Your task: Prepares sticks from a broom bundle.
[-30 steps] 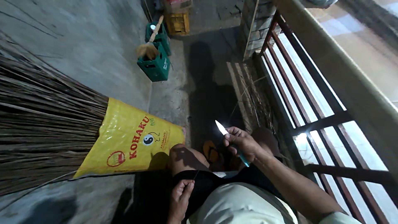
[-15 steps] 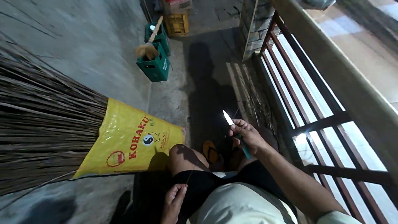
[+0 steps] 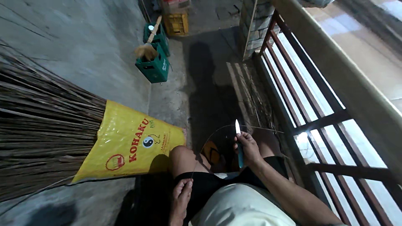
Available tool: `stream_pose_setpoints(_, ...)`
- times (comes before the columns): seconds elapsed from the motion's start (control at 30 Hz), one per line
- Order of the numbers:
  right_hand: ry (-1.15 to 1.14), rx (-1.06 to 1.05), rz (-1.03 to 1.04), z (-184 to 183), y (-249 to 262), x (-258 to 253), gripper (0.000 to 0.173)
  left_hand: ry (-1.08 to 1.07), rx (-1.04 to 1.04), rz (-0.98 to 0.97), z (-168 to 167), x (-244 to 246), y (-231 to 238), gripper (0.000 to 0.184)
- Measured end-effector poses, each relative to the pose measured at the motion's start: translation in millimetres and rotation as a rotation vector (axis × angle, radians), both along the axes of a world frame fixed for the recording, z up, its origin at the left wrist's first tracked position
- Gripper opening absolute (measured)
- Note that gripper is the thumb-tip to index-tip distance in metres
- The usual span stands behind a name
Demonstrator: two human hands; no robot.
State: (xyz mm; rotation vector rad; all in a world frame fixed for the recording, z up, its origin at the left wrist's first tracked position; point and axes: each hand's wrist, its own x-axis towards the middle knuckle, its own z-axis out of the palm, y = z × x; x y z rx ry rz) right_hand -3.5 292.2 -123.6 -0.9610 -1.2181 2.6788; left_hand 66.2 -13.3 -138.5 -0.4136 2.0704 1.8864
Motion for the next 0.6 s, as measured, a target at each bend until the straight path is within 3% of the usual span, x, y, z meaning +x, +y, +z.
stream_pose_setpoints(0.13,0.029,-0.044,0.011,-3,4,4,0.019,-0.012,-0.015,0.018,0,1,-6,0.016)
stream_pose_setpoints(0.37,0.122,-0.088,0.431,-2,-10,14,0.025,-0.033,0.008,0.001,0,5,-3,0.015)
stream_pose_setpoints(0.6,0.221,-0.109,0.496,6,-19,-17,0.037,-0.069,0.009,-0.093,2,16,-3,0.015)
